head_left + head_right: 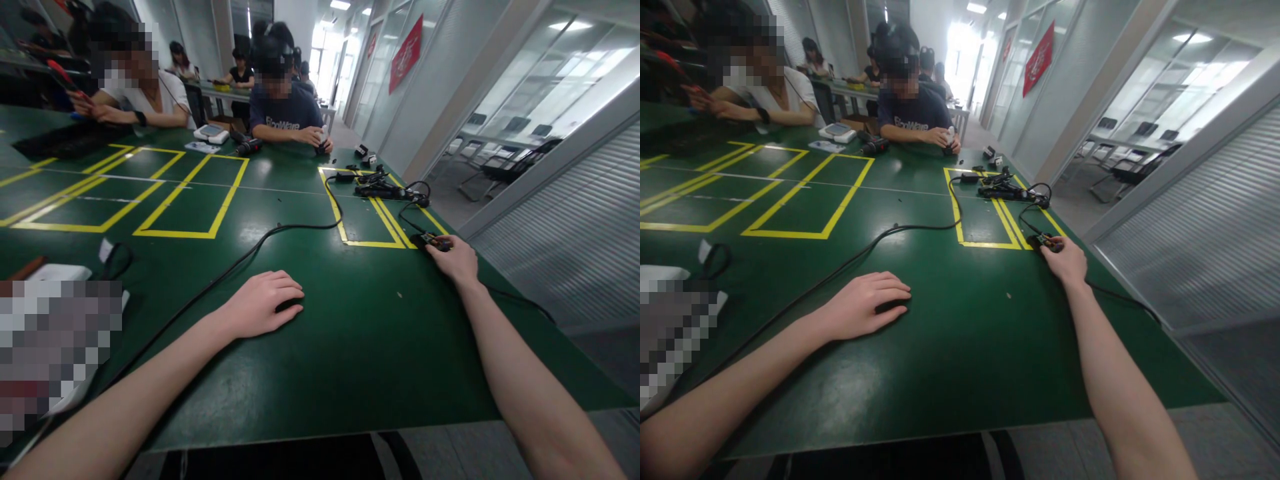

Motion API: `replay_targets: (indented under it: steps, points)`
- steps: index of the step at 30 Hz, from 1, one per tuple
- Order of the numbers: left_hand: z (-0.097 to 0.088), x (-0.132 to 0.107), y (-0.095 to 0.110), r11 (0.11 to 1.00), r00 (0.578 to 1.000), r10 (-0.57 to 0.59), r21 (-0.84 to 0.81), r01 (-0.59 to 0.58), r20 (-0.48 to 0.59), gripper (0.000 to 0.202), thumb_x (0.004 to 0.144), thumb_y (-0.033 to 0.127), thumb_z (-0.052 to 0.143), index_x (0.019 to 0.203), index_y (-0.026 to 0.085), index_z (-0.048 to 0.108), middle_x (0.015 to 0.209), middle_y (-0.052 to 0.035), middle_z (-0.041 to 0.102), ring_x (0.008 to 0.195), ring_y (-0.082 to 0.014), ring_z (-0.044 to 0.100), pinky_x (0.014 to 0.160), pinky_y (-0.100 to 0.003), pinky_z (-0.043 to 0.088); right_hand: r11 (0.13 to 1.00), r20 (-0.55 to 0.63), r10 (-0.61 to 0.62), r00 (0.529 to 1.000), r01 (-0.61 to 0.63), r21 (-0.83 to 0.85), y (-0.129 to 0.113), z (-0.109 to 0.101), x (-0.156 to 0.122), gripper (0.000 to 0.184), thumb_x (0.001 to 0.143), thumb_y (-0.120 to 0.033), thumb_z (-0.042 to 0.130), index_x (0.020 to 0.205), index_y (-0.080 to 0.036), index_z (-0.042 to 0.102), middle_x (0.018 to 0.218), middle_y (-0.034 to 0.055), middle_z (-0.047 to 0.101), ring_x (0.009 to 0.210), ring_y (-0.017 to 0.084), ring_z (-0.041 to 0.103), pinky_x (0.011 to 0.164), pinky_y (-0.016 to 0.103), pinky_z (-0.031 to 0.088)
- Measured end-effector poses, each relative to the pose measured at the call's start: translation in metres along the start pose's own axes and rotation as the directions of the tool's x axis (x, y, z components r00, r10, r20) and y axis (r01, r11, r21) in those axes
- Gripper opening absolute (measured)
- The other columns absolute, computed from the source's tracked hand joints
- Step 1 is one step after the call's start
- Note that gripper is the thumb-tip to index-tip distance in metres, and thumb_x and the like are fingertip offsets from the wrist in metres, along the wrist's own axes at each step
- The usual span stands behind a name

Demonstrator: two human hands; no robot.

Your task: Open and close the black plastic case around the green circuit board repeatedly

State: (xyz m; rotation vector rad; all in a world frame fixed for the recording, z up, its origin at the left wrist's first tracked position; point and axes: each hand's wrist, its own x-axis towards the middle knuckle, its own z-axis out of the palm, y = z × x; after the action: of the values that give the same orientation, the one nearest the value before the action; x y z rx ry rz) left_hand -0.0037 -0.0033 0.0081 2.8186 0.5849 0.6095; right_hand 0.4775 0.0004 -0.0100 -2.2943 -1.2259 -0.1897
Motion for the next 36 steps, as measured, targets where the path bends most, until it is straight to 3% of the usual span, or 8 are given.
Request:
replay_targets:
  steps: [8,13,16,19,22,24,30,36]
  points:
    - [0.002,0.000,-0.002,1.000,1.000,-0.014,-0.005,0.014,0.012,0.022,0.102,0.031,0.058,0.110,0.019,0.075,0.112,-0.0075,0.078,0.105,-0.0222,0.071,0.094,-0.037,0.057,0.990,0.199,-0.136,0.970,0.143,-0.018,-0.055,0.005,-0.024,0.045,0.077,-0.044,0.070,0.113,-0.016,0.077,0.104,0.0139,0.079,0.096,0.033,0.073,0.077,0.039,0.056]
    - [0.002,-0.001,-0.002,1.000,1.000,-0.027,0.002,0.027,-0.016,0.028,0.102,0.032,0.057,0.123,0.018,0.070,0.122,-0.0097,0.075,0.112,-0.0238,0.070,0.099,-0.041,0.056,0.919,0.306,-0.394,0.866,0.363,0.154,-0.097,0.006,-0.062,0.046,0.083,-0.042,0.070,0.121,-0.016,0.074,0.119,0.0143,0.076,0.108,0.034,0.072,0.092,0.045,0.057]
    - [-0.001,-0.001,-0.001,0.999,0.995,-0.030,0.023,0.032,-0.100,0.042,0.100,0.038,0.060,0.138,0.019,0.061,0.141,-0.0131,0.066,0.126,-0.0280,0.063,0.109,-0.048,0.051,0.766,0.306,-0.637,0.708,0.535,0.357,-0.119,0.002,-0.092,0.042,0.085,-0.037,0.071,0.122,-0.018,0.072,0.119,0.0124,0.076,0.105,0.031,0.073,0.092,0.044,0.058]
    - [-0.004,0.000,0.003,1.000,0.988,-0.013,0.025,0.017,-0.153,0.057,0.095,0.049,0.066,0.143,0.019,0.056,0.146,-0.0159,0.061,0.132,-0.0309,0.058,0.111,-0.049,0.048,0.526,0.276,-0.848,0.453,0.653,0.545,-0.142,-0.006,-0.129,0.037,0.088,-0.031,0.070,0.123,-0.020,0.070,0.111,0.0091,0.075,0.095,0.024,0.073,0.084,0.037,0.059]
    - [-0.005,0.001,0.008,1.000,0.996,-0.002,-0.013,0.001,-0.090,0.049,0.090,0.058,0.069,0.118,0.017,0.067,0.111,-0.0116,0.073,0.104,-0.0262,0.067,0.093,-0.039,0.054,0.308,0.233,-0.951,0.202,0.656,0.689,-0.160,-0.013,-0.162,0.038,0.089,-0.028,0.070,0.126,-0.019,0.067,0.105,0.0075,0.073,0.089,0.020,0.073,0.076,0.030,0.058]
    - [-0.004,0.002,0.010,0.999,1.000,0.011,-0.031,-0.011,-0.013,0.046,0.086,0.063,0.072,0.096,0.018,0.067,0.088,-0.0060,0.070,0.084,-0.0217,0.066,0.077,-0.034,0.052,0.241,0.200,-0.970,0.138,0.657,0.714,-0.166,-0.015,-0.175,0.038,0.089,-0.027,0.069,0.127,-0.020,0.067,0.105,0.0072,0.073,0.086,0.019,0.072,0.071,0.027,0.057]
    - [-0.002,0.003,0.011,0.999,0.997,-0.037,-0.005,0.037,0.063,0.053,0.076,0.068,0.079,0.089,0.019,0.062,0.090,-0.0048,0.068,0.085,-0.0224,0.063,0.074,-0.034,0.049,0.226,0.086,-0.968,0.234,0.675,0.702,-0.166,-0.009,-0.175,0.037,0.092,-0.027,0.067,0.128,-0.021,0.063,0.104,0.0065,0.074,0.087,0.019,0.072,0.072,0.027,0.056]
    - [-0.001,0.001,0.011,0.994,0.994,-0.106,0.000,0.106,0.002,0.028,0.085,0.033,0.073,0.107,0.019,0.064,0.112,-0.0081,0.067,0.101,-0.0236,0.065,0.085,-0.035,0.053,0.236,0.041,-0.950,0.310,0.626,0.744,-0.167,-0.012,-0.173,0.028,0.093,-0.027,0.066,0.121,-0.023,0.064,0.104,0.0059,0.076,0.090,0.019,0.074,0.079,0.029,0.058]
